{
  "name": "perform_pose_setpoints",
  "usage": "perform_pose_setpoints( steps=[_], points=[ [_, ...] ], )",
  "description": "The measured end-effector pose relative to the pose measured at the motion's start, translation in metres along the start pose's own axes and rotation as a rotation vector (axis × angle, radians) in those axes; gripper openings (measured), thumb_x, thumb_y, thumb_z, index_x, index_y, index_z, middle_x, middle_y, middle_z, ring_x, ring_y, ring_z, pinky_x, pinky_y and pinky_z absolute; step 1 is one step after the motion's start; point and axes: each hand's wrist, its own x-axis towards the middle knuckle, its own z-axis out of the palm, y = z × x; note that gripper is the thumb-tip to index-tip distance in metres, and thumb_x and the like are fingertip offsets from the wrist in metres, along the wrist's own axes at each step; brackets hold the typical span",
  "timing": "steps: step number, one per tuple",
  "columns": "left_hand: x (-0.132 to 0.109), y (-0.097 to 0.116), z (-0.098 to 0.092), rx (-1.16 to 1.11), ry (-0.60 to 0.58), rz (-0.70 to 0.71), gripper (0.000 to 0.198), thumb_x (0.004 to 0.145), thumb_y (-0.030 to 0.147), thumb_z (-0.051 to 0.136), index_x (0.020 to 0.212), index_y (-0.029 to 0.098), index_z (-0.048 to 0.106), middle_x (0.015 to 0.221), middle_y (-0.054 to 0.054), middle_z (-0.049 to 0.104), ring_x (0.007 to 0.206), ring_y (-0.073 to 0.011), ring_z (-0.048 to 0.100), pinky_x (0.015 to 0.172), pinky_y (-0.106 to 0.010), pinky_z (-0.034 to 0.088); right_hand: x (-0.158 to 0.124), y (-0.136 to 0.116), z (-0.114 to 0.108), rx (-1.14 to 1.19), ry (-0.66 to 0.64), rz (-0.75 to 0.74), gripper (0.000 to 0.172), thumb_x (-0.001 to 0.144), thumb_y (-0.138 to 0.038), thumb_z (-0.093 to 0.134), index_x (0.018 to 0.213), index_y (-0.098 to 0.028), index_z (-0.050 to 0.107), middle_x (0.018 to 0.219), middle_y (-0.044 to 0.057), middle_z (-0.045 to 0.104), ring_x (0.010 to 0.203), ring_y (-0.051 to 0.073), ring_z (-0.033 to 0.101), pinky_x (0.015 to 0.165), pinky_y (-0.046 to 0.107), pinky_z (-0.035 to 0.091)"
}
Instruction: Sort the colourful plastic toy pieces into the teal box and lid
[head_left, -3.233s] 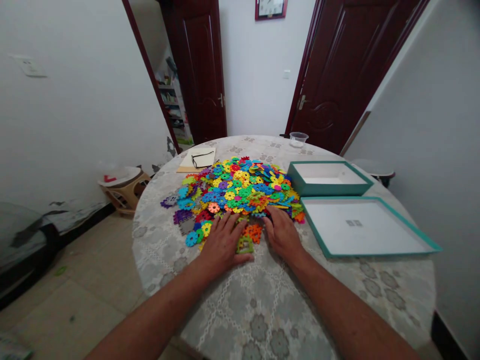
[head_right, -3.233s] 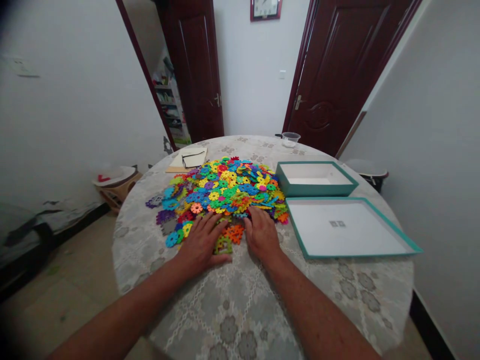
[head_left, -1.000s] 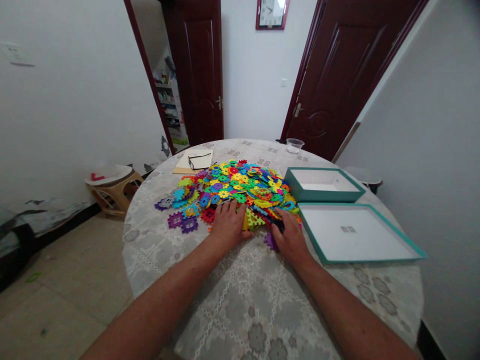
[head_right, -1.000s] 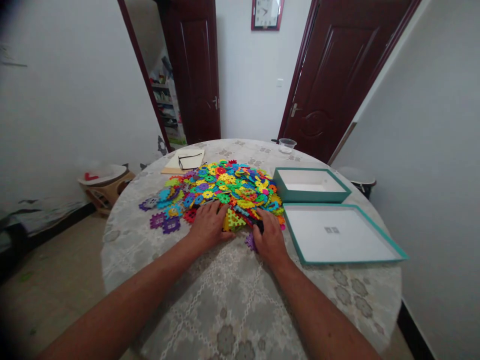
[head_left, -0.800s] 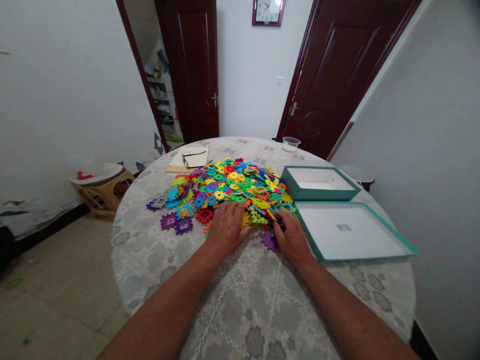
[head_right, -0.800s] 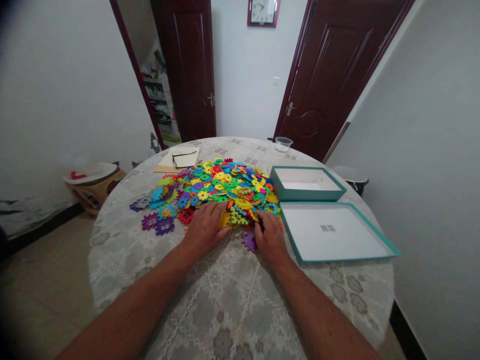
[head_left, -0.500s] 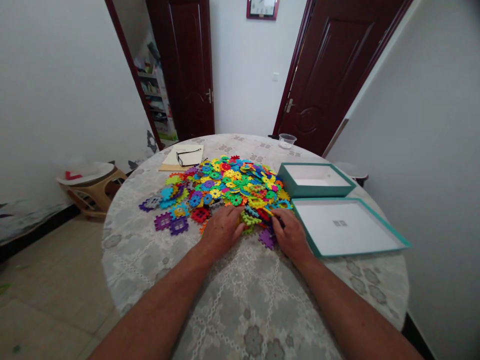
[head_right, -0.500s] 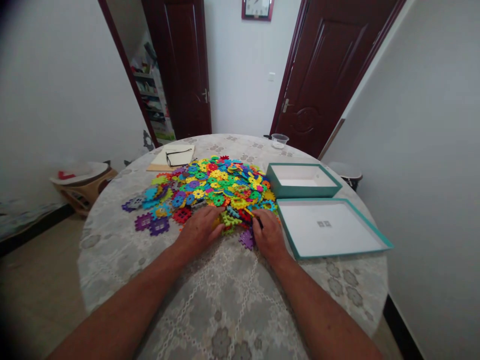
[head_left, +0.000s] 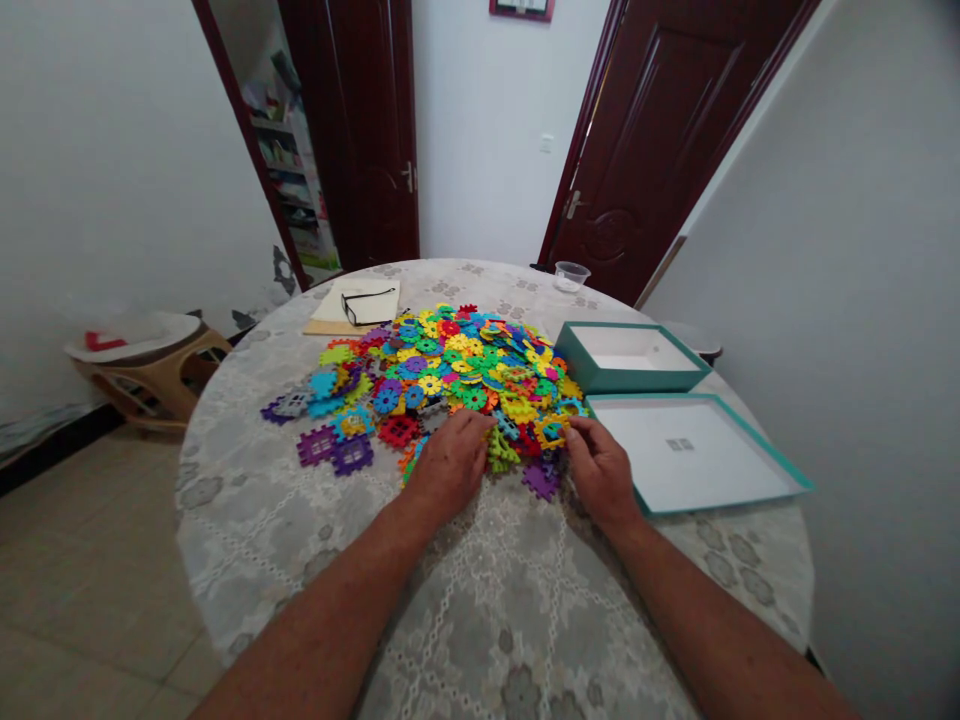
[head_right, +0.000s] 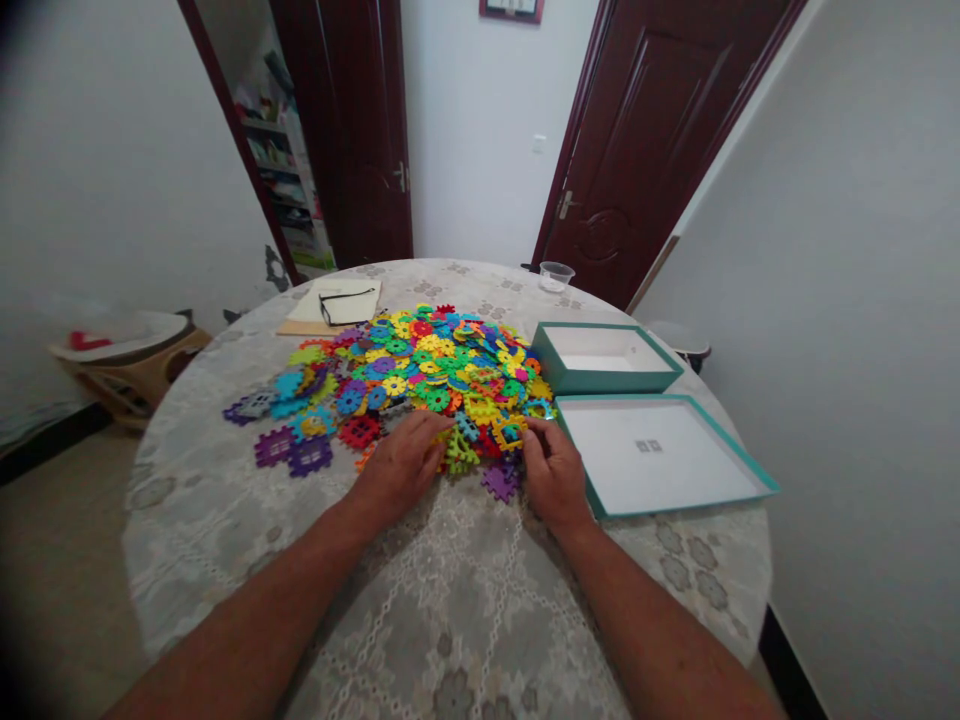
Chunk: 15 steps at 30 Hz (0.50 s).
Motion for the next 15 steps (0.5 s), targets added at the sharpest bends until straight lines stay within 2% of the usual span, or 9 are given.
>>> perform_pose_setpoints(
  steps=[4,7,11,15],
  points=[
    [0.001,0.000,0.000,-0.026,0.018,-0.016,0.039,0.093,0.008,0.045,0.126,0.019,0.064,0.120,-0.011,0.064,0.113,-0.0233,0.062,0.103,-0.041,0.054,-0.001,-0.003,-0.007,0.064,0.062,0.037,0.031,0.099,-0.044,0.053,0.112,-0.020,0.067,0.081,0.001,0.068,0.067,0.017,0.061,0.064,0.030,0.051],
    [0.000,-0.003,0.000,-0.042,0.022,-0.033,0.038,0.094,0.010,0.045,0.126,0.020,0.064,0.119,-0.010,0.065,0.113,-0.0228,0.063,0.103,-0.040,0.054,0.000,-0.005,-0.010,0.103,0.100,0.070,0.028,0.099,-0.042,0.052,0.109,-0.020,0.066,0.071,-0.002,0.061,0.058,0.015,0.054,0.056,0.026,0.046],
    [-0.002,-0.010,-0.002,0.006,0.023,-0.083,0.034,0.095,0.017,0.049,0.126,0.017,0.063,0.120,-0.013,0.068,0.115,-0.0262,0.064,0.104,-0.044,0.054,0.002,-0.005,-0.010,0.092,0.077,0.105,0.027,0.099,-0.042,0.051,0.107,-0.020,0.065,0.069,-0.003,0.059,0.058,0.015,0.053,0.055,0.026,0.045],
    [-0.004,-0.016,-0.008,0.048,-0.037,-0.115,0.037,0.095,0.019,0.052,0.131,0.019,0.062,0.124,-0.012,0.071,0.117,-0.0271,0.066,0.105,-0.046,0.054,-0.001,-0.005,-0.009,0.055,0.020,0.070,0.027,0.100,-0.041,0.050,0.110,-0.021,0.066,0.079,0.001,0.064,0.064,0.016,0.057,0.060,0.028,0.048]
  ],
)
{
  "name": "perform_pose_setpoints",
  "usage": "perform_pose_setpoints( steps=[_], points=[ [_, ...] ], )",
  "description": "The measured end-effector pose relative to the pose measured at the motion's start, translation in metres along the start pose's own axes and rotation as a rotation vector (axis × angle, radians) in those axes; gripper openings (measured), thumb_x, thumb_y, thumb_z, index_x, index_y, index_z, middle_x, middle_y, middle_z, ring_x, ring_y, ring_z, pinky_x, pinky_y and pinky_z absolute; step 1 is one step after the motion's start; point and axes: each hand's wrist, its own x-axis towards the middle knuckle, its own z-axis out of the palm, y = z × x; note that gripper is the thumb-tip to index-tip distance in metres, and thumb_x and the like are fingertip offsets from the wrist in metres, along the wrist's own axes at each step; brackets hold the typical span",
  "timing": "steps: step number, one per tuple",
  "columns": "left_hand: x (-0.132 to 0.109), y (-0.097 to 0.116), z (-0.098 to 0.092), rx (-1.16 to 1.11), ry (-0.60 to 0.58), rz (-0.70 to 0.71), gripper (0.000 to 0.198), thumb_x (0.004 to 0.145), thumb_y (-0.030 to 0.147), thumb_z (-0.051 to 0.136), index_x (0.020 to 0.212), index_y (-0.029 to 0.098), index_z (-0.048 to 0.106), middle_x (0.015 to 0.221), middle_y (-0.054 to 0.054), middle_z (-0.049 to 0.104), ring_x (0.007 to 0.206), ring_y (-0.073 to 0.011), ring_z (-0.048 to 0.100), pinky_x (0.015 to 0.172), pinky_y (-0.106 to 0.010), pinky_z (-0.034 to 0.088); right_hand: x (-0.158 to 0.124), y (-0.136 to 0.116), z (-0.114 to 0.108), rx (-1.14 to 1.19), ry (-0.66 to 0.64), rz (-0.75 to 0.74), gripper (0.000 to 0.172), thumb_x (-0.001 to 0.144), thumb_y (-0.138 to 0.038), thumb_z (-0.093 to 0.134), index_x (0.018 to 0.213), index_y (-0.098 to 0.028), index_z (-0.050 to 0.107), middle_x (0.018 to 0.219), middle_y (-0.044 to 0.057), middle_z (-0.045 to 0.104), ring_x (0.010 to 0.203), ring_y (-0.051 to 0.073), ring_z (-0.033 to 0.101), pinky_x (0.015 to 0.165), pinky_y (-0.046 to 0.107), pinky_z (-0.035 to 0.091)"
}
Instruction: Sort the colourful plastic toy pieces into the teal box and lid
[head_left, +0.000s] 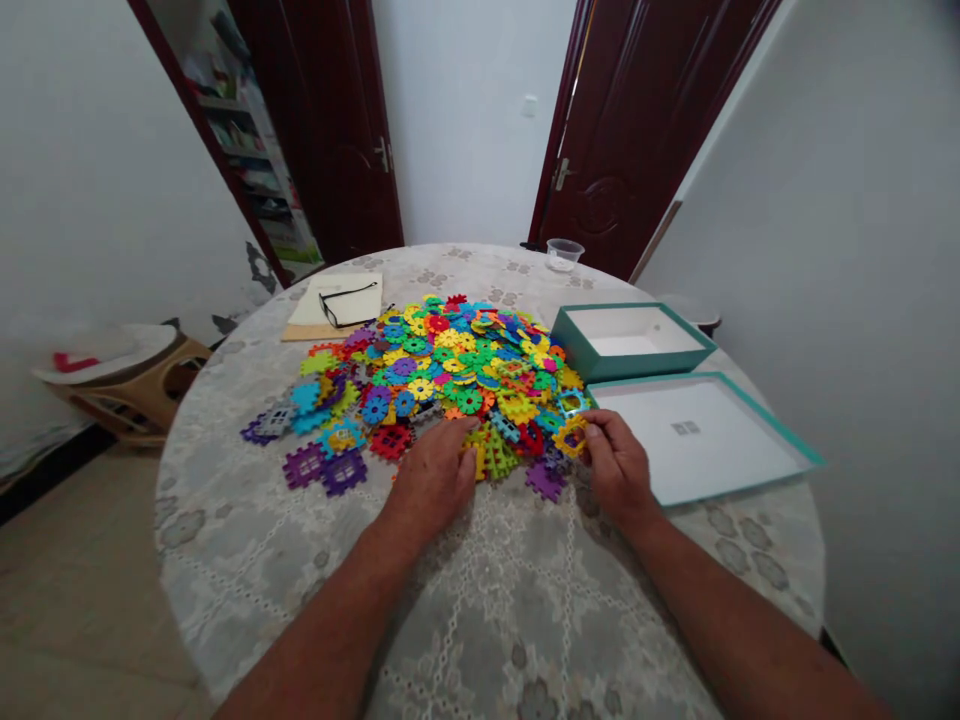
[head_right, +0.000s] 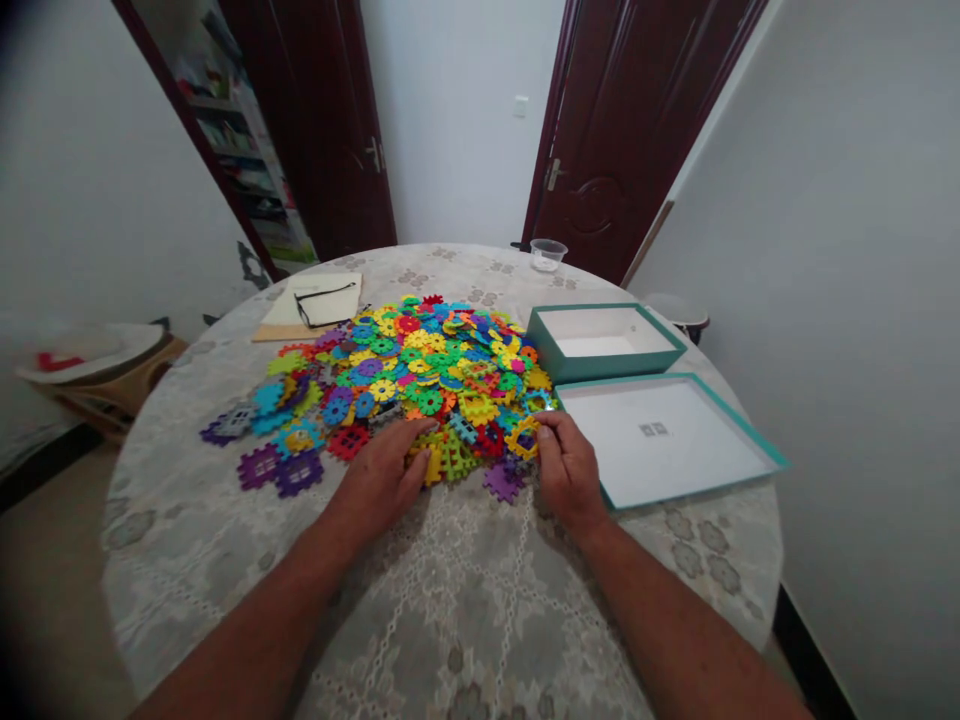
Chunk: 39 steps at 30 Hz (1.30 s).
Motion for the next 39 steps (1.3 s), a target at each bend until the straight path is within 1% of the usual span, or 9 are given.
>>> perform_pose_setpoints(
  steps=[4,7,13,18,24,27,32,36,39],
  points=[
    [-0.001,0.001,-0.007,-0.005,-0.078,-0.003,0.039,0.095,0.023,0.055,0.133,0.022,0.062,0.126,-0.010,0.072,0.116,-0.0259,0.068,0.104,-0.045,0.055,-0.005,-0.006,-0.001,-0.093,-0.087,-0.144,0.025,0.101,-0.035,0.049,0.110,-0.022,0.068,0.098,0.006,0.070,0.086,0.021,0.065,0.078,0.035,0.054],
    [-0.002,0.006,-0.009,-0.013,-0.111,-0.007,0.036,0.096,0.025,0.056,0.130,0.021,0.064,0.126,-0.011,0.073,0.115,-0.0260,0.069,0.103,-0.045,0.055,-0.009,-0.013,0.000,-0.114,-0.165,-0.283,0.022,0.101,-0.031,0.048,0.109,-0.024,0.068,0.103,0.007,0.070,0.096,0.023,0.066,0.087,0.037,0.054],
    [0.002,0.009,-0.017,-0.117,-0.133,-0.062,0.025,0.093,0.027,0.060,0.116,0.022,0.070,0.114,-0.008,0.076,0.105,-0.0234,0.071,0.097,-0.039,0.056,-0.019,-0.026,0.004,-0.096,-0.330,-0.419,0.020,0.101,-0.024,0.048,0.110,-0.024,0.066,0.098,0.006,0.070,0.090,0.022,0.067,0.080,0.035,0.055],
    [0.007,0.014,-0.030,-0.209,-0.121,-0.144,0.021,0.092,0.032,0.063,0.109,0.022,0.071,0.107,-0.003,0.077,0.098,-0.0209,0.071,0.093,-0.034,0.055,-0.023,-0.025,0.009,-0.065,-0.429,-0.496,0.021,0.102,-0.021,0.048,0.115,-0.023,0.064,0.101,0.007,0.068,0.093,0.021,0.066,0.083,0.035,0.055],
    [0.005,0.036,-0.032,-0.237,-0.095,-0.139,0.019,0.091,0.032,0.065,0.105,0.021,0.070,0.105,-0.003,0.075,0.097,-0.0198,0.069,0.091,-0.032,0.053,-0.023,-0.029,0.012,-0.018,-0.446,-0.569,0.023,0.102,-0.018,0.048,0.116,-0.022,0.064,0.105,0.009,0.068,0.098,0.022,0.065,0.088,0.036,0.056],
    [-0.003,0.046,-0.028,-0.251,-0.069,-0.176,0.018,0.091,0.033,0.065,0.104,0.022,0.070,0.102,-0.002,0.075,0.093,-0.0190,0.068,0.088,-0.031,0.052,-0.026,-0.035,0.013,0.021,-0.453,-0.593,0.022,0.101,-0.017,0.047,0.115,-0.022,0.065,0.107,0.010,0.067,0.103,0.022,0.065,0.091,0.036,0.056],
    [-0.029,0.052,-0.018,-0.351,-0.063,-0.306,0.019,0.092,0.036,0.063,0.102,0.021,0.070,0.093,0.000,0.073,0.085,-0.0177,0.066,0.077,-0.028,0.052,-0.035,-0.033,0.018,0.061,-0.520,-0.601,0.023,0.099,-0.013,0.049,0.115,-0.021,0.063,0.117,0.011,0.067,0.113,0.022,0.064,0.101,0.038,0.053],
    [-0.048,0.057,-0.013,-0.422,-0.018,-0.347,0.020,0.092,0.034,0.063,0.105,0.021,0.071,0.101,-0.002,0.074,0.093,-0.0190,0.067,0.082,-0.029,0.053,-0.040,-0.032,0.021,0.055,-0.544,-0.618,0.018,0.096,-0.011,0.051,0.105,-0.022,0.062,0.114,0.010,0.066,0.112,0.022,0.062,0.099,0.038,0.053],
    [-0.056,0.058,-0.010,-0.483,-0.010,-0.377,0.022,0.090,0.029,0.063,0.108,0.020,0.071,0.103,-0.004,0.074,0.094,-0.0198,0.068,0.085,-0.031,0.055,-0.043,-0.035,0.022,0.052,-0.553,-0.617,0.022,0.094,-0.009,0.051,0.110,-0.022,0.060,0.111,0.010,0.064,0.107,0.022,0.061,0.095,0.038,0.054]
  ],
)
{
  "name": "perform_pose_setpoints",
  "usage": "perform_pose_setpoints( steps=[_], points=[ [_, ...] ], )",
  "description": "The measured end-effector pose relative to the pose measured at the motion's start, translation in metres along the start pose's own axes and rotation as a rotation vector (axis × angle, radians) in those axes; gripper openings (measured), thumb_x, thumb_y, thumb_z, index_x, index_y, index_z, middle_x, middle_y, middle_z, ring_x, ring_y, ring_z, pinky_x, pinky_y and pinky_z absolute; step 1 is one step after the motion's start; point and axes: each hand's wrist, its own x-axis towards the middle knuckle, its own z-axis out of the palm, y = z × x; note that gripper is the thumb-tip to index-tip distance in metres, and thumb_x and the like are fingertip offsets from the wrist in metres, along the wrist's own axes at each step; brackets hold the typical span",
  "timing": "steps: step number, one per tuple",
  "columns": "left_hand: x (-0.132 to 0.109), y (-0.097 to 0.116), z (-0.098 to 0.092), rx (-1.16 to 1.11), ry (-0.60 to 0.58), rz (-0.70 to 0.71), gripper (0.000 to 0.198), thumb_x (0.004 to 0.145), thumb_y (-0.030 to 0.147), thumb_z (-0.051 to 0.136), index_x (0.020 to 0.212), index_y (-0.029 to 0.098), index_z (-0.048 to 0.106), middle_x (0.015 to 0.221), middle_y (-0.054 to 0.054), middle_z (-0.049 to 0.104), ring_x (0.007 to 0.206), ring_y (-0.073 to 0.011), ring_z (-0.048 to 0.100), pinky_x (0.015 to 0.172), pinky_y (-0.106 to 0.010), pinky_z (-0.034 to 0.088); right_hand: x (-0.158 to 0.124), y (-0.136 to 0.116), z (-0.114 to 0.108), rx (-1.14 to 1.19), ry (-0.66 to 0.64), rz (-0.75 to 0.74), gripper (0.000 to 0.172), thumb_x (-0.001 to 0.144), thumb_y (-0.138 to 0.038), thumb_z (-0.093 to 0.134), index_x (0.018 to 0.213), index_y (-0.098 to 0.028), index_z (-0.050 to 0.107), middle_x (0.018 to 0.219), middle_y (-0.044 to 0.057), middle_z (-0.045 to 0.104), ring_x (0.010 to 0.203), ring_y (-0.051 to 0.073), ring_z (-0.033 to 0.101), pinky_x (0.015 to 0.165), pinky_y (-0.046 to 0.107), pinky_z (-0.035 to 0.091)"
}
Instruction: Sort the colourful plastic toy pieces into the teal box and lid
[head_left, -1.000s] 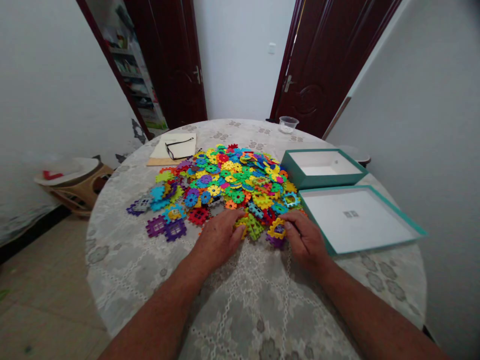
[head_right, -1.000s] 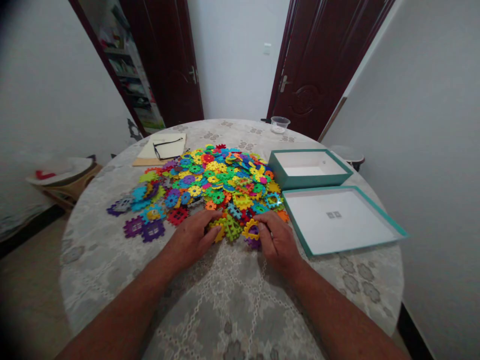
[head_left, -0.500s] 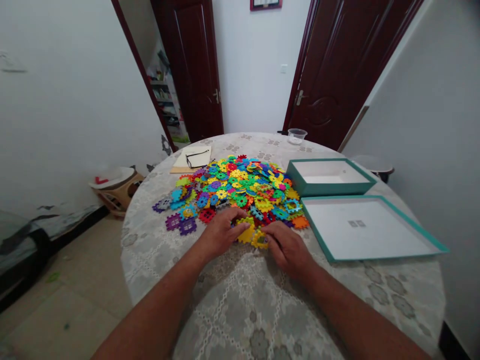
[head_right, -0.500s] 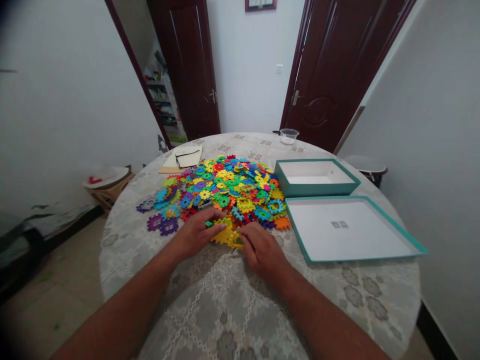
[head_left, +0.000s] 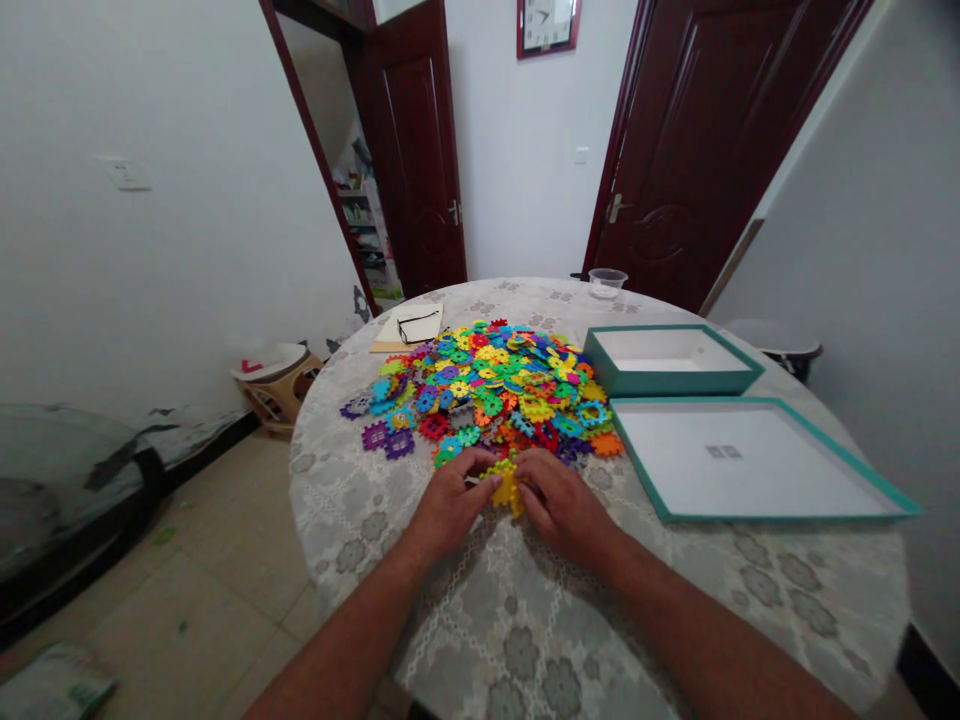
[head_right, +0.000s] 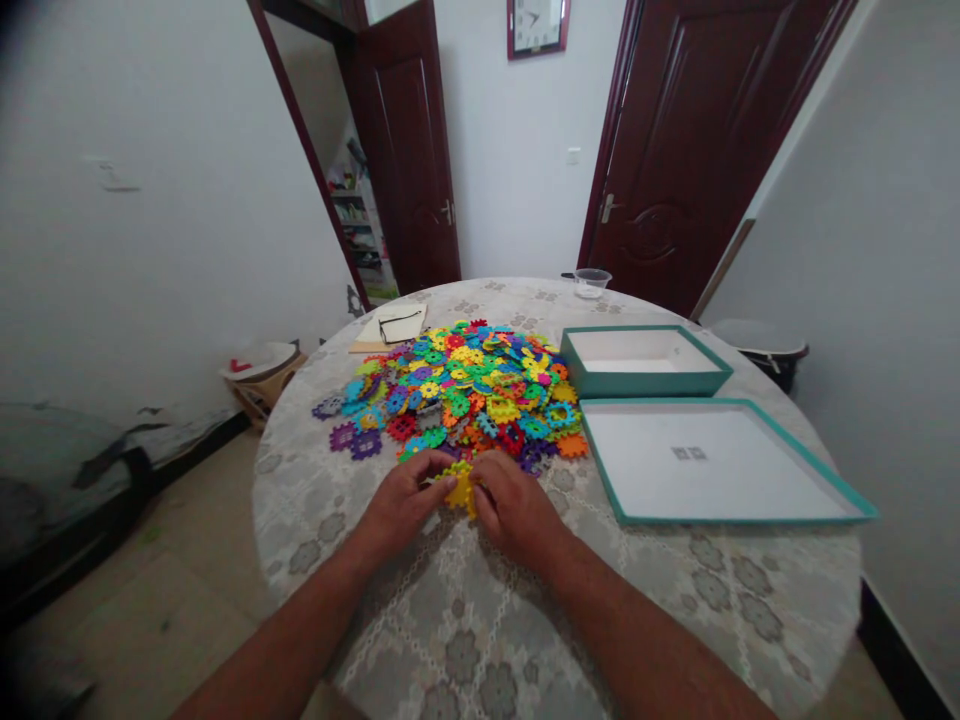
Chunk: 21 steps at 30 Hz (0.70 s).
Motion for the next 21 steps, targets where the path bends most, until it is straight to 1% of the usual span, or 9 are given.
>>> perform_pose_setpoints(
  steps=[3,6,8,11,17,21],
  points=[
    [-0.003,-0.007,0.001,-0.066,-0.010,-0.043,0.027,0.087,0.026,0.065,0.113,0.019,0.070,0.106,-0.006,0.075,0.094,-0.0200,0.070,0.086,-0.032,0.057,0.000,-0.002,0.001,-0.004,-0.002,0.011,0.027,0.094,-0.009,0.052,0.116,-0.022,0.058,0.113,0.010,0.062,0.108,0.023,0.060,0.096,0.038,0.054],
    [-0.005,-0.012,0.002,-0.080,-0.054,-0.029,0.036,0.084,0.023,0.069,0.119,0.019,0.068,0.113,-0.007,0.074,0.097,-0.0205,0.071,0.089,-0.033,0.057,-0.001,0.000,0.001,-0.026,0.006,0.013,0.025,0.097,-0.011,0.051,0.117,-0.022,0.059,0.115,0.011,0.062,0.110,0.023,0.060,0.097,0.038,0.054],
    [-0.006,-0.013,0.003,-0.021,-0.073,0.014,0.039,0.083,0.021,0.070,0.122,0.020,0.068,0.116,-0.007,0.074,0.101,-0.0213,0.070,0.093,-0.033,0.056,-0.002,0.003,0.002,-0.056,-0.001,0.025,0.023,0.099,-0.014,0.052,0.119,-0.022,0.060,0.114,0.010,0.062,0.108,0.023,0.061,0.095,0.037,0.055],
    [-0.007,-0.012,0.003,0.119,-0.053,0.084,0.035,0.087,0.018,0.065,0.122,0.021,0.070,0.119,-0.006,0.074,0.108,-0.0218,0.068,0.100,-0.035,0.052,-0.003,0.005,0.002,-0.108,-0.032,0.033,0.023,0.101,-0.020,0.053,0.123,-0.022,0.060,0.113,0.010,0.063,0.104,0.022,0.063,0.091,0.036,0.056],
    [-0.009,-0.009,0.000,0.262,0.003,0.108,0.041,0.087,0.014,0.061,0.126,0.021,0.068,0.122,-0.005,0.073,0.112,-0.0212,0.066,0.105,-0.034,0.049,-0.004,0.005,0.003,-0.186,-0.048,0.053,0.025,0.101,-0.023,0.055,0.126,-0.022,0.059,0.114,0.011,0.065,0.105,0.023,0.066,0.089,0.036,0.058],
    [-0.011,-0.011,0.000,0.276,-0.082,0.178,0.040,0.090,0.015,0.057,0.128,0.022,0.067,0.125,-0.006,0.072,0.114,-0.0216,0.066,0.105,-0.035,0.049,-0.005,0.005,0.006,-0.216,-0.095,0.061,0.026,0.102,-0.024,0.054,0.127,-0.022,0.059,0.111,0.011,0.066,0.100,0.023,0.066,0.086,0.037,0.058]
  ],
)
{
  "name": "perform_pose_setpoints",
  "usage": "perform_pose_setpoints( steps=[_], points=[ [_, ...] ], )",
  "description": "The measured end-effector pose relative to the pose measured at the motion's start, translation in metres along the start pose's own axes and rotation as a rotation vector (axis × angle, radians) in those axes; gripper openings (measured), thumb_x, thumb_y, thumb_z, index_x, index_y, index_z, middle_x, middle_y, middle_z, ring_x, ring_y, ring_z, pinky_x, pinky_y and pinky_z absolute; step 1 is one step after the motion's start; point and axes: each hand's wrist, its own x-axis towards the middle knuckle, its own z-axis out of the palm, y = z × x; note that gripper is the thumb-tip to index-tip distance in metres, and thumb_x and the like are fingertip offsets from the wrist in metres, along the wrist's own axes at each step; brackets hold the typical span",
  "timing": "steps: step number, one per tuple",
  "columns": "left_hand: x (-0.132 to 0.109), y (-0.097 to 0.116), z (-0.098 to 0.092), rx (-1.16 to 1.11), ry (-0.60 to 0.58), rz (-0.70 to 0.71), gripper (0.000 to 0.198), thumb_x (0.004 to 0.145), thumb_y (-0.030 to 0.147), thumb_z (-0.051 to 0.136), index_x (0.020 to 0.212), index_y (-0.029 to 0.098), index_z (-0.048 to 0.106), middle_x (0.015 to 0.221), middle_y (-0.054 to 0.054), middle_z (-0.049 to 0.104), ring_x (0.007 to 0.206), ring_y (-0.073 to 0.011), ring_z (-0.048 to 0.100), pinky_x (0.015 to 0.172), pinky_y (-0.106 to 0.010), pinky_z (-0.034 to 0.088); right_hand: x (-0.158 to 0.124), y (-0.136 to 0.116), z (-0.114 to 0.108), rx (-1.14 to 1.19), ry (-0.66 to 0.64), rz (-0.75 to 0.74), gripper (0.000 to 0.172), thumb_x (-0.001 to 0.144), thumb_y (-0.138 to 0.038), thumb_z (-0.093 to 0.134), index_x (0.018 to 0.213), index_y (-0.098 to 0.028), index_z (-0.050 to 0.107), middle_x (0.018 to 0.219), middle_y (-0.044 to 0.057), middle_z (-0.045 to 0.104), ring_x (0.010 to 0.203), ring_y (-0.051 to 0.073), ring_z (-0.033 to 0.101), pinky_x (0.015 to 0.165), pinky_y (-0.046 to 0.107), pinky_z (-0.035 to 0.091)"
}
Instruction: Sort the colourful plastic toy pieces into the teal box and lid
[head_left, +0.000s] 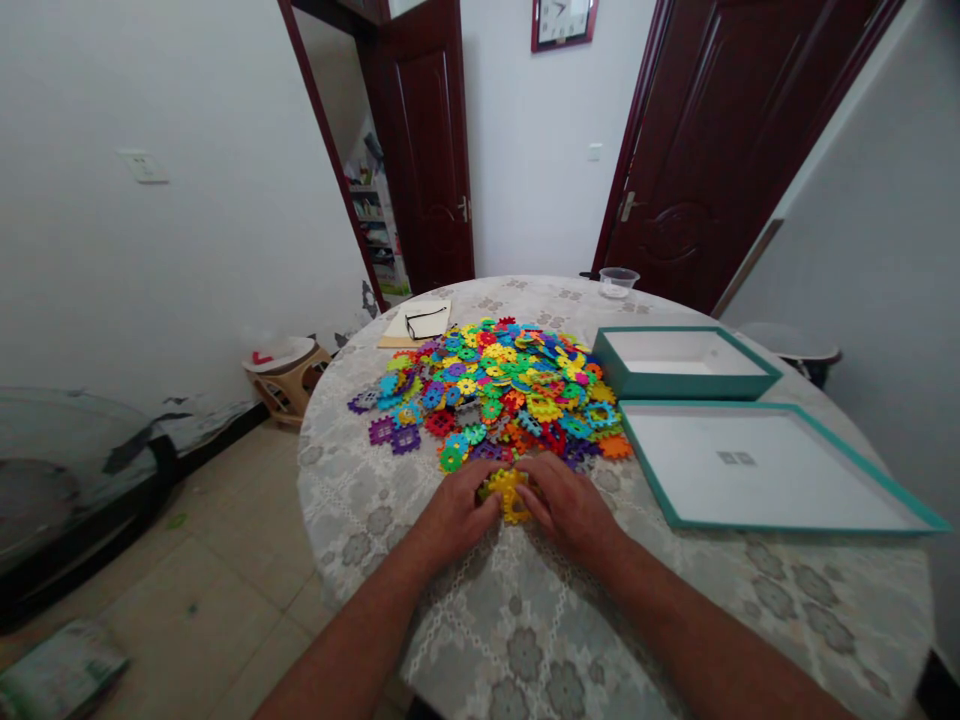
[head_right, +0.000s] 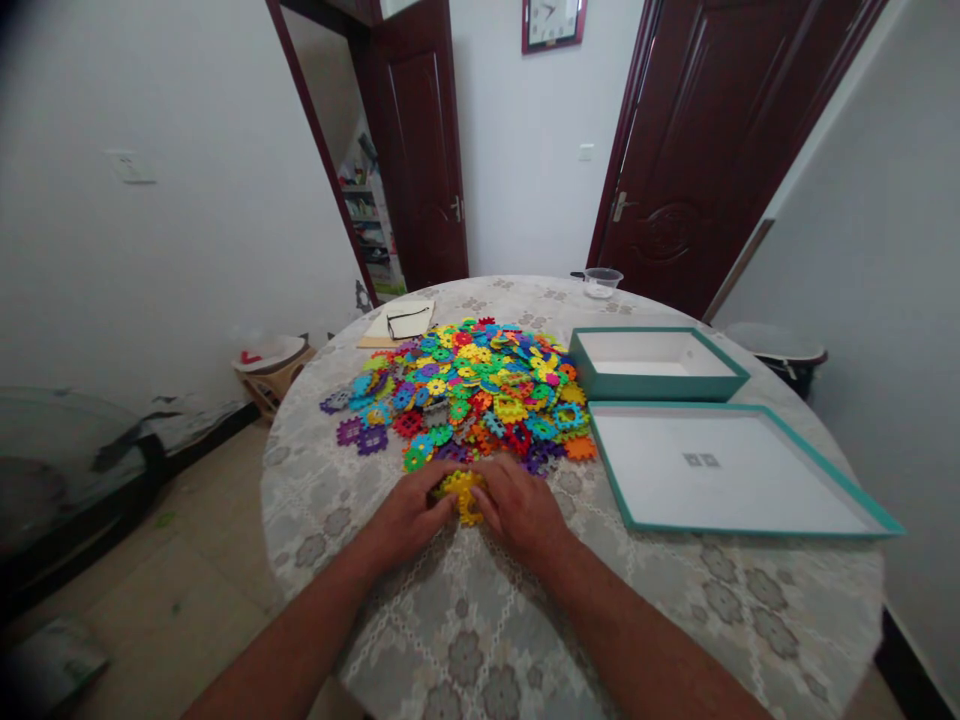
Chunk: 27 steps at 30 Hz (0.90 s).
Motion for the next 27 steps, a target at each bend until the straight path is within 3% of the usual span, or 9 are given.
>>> perform_pose_setpoints(
  steps=[6,12,21,27],
  points=[
    [-0.001,0.003,0.002,-0.006,-0.055,0.069,0.045,0.092,0.015,0.056,0.135,0.024,0.063,0.129,-0.008,0.070,0.120,-0.0229,0.063,0.108,-0.038,0.047,0.000,-0.004,0.004,0.016,0.008,0.009,0.028,0.103,-0.022,0.052,0.130,-0.024,0.060,0.112,0.009,0.067,0.102,0.023,0.066,0.088,0.036,0.057],
    [-0.004,0.010,0.002,-0.030,-0.057,-0.001,0.056,0.082,0.022,0.073,0.136,0.024,0.060,0.132,-0.008,0.068,0.120,-0.0259,0.063,0.107,-0.040,0.048,0.001,-0.009,0.005,0.008,0.034,-0.002,0.032,0.102,-0.018,0.050,0.132,-0.023,0.059,0.110,0.010,0.068,0.100,0.022,0.066,0.087,0.035,0.057],
    [-0.006,0.013,-0.001,-0.097,-0.101,-0.049,0.062,0.081,0.029,0.077,0.141,0.023,0.059,0.130,-0.009,0.070,0.115,-0.0266,0.066,0.104,-0.040,0.051,-0.002,-0.012,0.018,-0.130,0.016,0.051,0.033,0.100,-0.014,0.048,0.131,-0.021,0.060,0.107,0.011,0.067,0.097,0.023,0.065,0.083,0.033,0.056],
    [-0.004,0.008,0.001,-0.156,-0.099,-0.048,0.061,0.083,0.015,0.065,0.142,0.021,0.058,0.135,-0.009,0.068,0.118,-0.0245,0.065,0.107,-0.039,0.051,-0.001,-0.015,0.011,-0.044,0.008,0.027,0.038,0.098,-0.013,0.050,0.134,-0.020,0.057,0.112,0.013,0.067,0.103,0.025,0.065,0.090,0.038,0.056]
  ],
)
